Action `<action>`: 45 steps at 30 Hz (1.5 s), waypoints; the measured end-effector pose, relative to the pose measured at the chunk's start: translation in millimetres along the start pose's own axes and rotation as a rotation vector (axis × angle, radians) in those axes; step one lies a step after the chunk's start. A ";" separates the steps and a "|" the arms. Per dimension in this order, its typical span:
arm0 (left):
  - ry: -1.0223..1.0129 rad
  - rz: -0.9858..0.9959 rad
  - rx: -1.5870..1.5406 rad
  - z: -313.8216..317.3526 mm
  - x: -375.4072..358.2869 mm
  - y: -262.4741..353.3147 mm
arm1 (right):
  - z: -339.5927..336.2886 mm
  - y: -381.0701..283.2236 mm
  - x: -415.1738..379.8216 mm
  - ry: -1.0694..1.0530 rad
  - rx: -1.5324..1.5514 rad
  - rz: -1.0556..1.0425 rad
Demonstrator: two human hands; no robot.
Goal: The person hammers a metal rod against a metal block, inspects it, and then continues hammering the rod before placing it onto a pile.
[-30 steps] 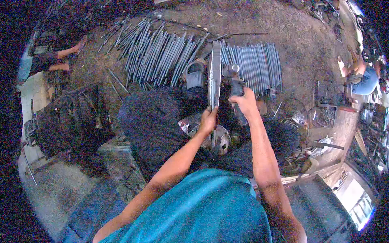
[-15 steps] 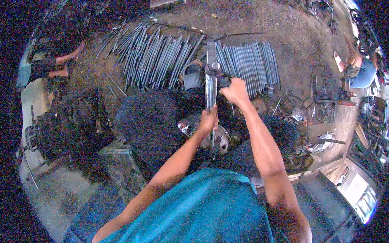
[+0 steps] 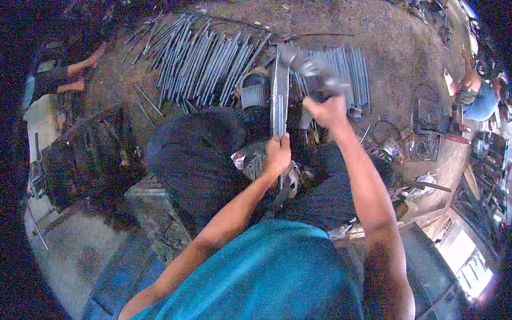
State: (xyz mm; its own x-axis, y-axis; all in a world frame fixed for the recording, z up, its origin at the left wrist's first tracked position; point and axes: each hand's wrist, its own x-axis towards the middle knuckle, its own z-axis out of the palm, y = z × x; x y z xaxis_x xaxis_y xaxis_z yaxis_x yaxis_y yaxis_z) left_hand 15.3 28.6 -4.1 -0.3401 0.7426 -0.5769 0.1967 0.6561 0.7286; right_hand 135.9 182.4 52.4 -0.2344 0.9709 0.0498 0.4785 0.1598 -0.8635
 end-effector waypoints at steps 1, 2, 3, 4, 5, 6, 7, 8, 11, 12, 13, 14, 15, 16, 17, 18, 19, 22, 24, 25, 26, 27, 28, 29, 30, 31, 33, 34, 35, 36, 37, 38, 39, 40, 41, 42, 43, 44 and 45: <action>-0.001 -0.009 -0.004 0.3 -2.1 -1.3 | 6.0 -12.7 -5.7 -0.181 -0.034 0.235; 0.010 0.001 -0.054 -0.8 -6.8 -2.7 | 16.4 17.5 -5.7 -0.515 -0.583 0.439; 0.019 0.020 -0.102 -1.9 -8.2 -1.9 | 27.0 53.7 -19.9 -0.253 -0.334 0.379; 0.025 0.033 -0.111 -2.8 -0.8 2.3 | 24.1 50.7 -13.4 -0.247 -0.339 0.364; 0.021 0.001 -0.115 -5.8 7.3 5.8 | 23.2 45.8 -8.2 -0.170 -0.285 0.422; 0.010 -0.044 -0.110 -8.8 6.4 4.1 | 25.0 42.1 -11.0 -0.101 -0.226 0.497; 0.006 -0.065 -0.101 -12.0 -5.7 -1.8 | 24.2 68.2 -12.4 -0.128 -0.232 0.523; -0.015 -0.099 -0.062 -18.6 -10.6 6.6 | 19.6 62.3 -12.2 -0.140 -0.165 0.526; 0.005 0.009 0.019 -14.8 0.2 5.7 | 1.0 19.7 0.4 -0.194 0.087 0.579; -0.019 0.024 0.018 -15.4 -0.6 7.7 | -8.5 -1.6 5.1 -0.201 0.216 0.515; -0.025 0.017 0.022 -13.7 -0.7 6.9 | -16.4 -28.0 10.6 -0.190 0.275 0.490; -0.020 0.014 0.044 -12.1 -1.0 6.6 | -22.9 -48.1 14.1 -0.161 0.309 0.417; -0.014 0.015 0.065 -9.7 -0.3 7.1 | -27.8 -64.0 17.7 -0.115 0.309 0.343; -0.017 0.014 0.064 -8.0 -0.2 7.8 | -30.5 -75.8 19.9 -0.068 0.309 0.267; -0.014 0.030 0.046 -8.2 -0.4 8.7 | -28.8 -84.7 19.7 -0.069 0.309 0.269; -0.010 0.045 0.030 -9.2 -1.0 8.7 | -25.3 -92.4 18.0 -0.004 0.293 0.260; -0.011 0.043 0.032 -9.9 -1.4 9.2 | -23.2 -95.1 16.9 0.061 0.277 0.251; -0.022 0.044 0.018 -15.5 -3.3 17.2 | 13.1 -26.7 -3.6 0.228 -0.062 -0.020; -0.029 0.011 0.035 -14.0 -3.0 15.8 | 23.8 -0.3 -16.1 -0.299 -0.531 0.240; -0.034 0.011 0.034 -12.6 -5.3 11.3 | 24.1 6.5 -20.6 -0.298 -0.534 0.244; -0.052 0.016 0.003 -10.5 -3.2 7.2 | 23.6 3.5 -17.0 -0.243 -0.536 0.332; -0.060 0.026 -0.031 -7.5 2.5 5.6 | 23.0 0.6 -7.5 -0.187 -0.535 0.408; -0.054 0.033 -0.036 -3.0 6.0 3.6 | 17.7 -1.5 3.3 -0.184 -0.537 0.398; -0.038 0.033 -0.025 -0.7 1.6 0.1 | 7.4 -17.7 10.5 -0.185 -0.566 0.407; -0.019 0.045 -0.013 -2.5 0.5 2.5 | -2.0 -33.4 17.8 -0.176 -0.594 0.410; 0.011 0.028 0.076 -4.1 -2.3 7.8 | -12.5 -45.5 23.9 -0.151 -0.543 0.307; 0.013 0.056 0.057 -1.3 4.2 5.2 | -38.4 -69.5 40.5 -0.155 -0.484 0.163; -0.001 0.072 0.046 0.5 1.3 0.0 | -51.6 -87.0 45.9 -0.162 -0.307 0.229; 0.024 0.086 0.021 0.1 -0.6 3.3 | -57.0 -81.5 47.5 -0.009 -0.090 0.024; 0.023 0.079 0.020 -1.6 -1.9 6.8 | -64.3 -115.9 47.3 -0.015 0.147 0.053; 0.015 0.067 0.021 -4.9 -3.6 10.2 | -76.7 -133.9 51.6 -0.071 0.179 0.031; 0.007 0.056 0.025 -7.7 -4.2 13.1 | -77.1 -149.6 55.7 -0.002 0.295 -0.074; 0.008 0.051 0.025 -8.6 -3.7 15.0 | -76.7 -162.4 59.3 0.058 0.311 -0.120; 0.013 0.045 0.045 -9.2 -4.5 16.6 | -73.8 -169.9 59.8 0.119 0.326 -0.164; 0.017 0.041 0.064 -8.9 -5.0 17.8 | -64.8 -166.2 55.8 0.163 0.324 -0.196; 0.016 0.035 0.062 -8.7 -5.8 19.6 | -58.0 -121.5 51.4 0.134 -0.002 -0.449; 0.023 0.029 0.094 -9.0 -6.8 21.2 | -26.6 -68.6 31.4 0.182 0.078 -0.222; 0.032 0.027 0.125 -9.2 -6.3 22.7 | -6.5 -8.6 15.0 0.144 0.091 0.059; 0.030 0.027 0.126 -8.2 -6.8 19.4 | 12.6 -17.3 -1.5 0.141 -0.165 0.093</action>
State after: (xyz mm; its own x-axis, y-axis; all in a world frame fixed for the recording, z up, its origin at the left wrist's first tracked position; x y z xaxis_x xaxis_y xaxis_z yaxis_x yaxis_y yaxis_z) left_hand 13.9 35.2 17.0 -0.3603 0.7574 -0.5446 0.3193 0.6486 0.6908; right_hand 117.3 175.8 60.9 -0.0682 0.9962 0.0534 0.6270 0.0845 -0.7744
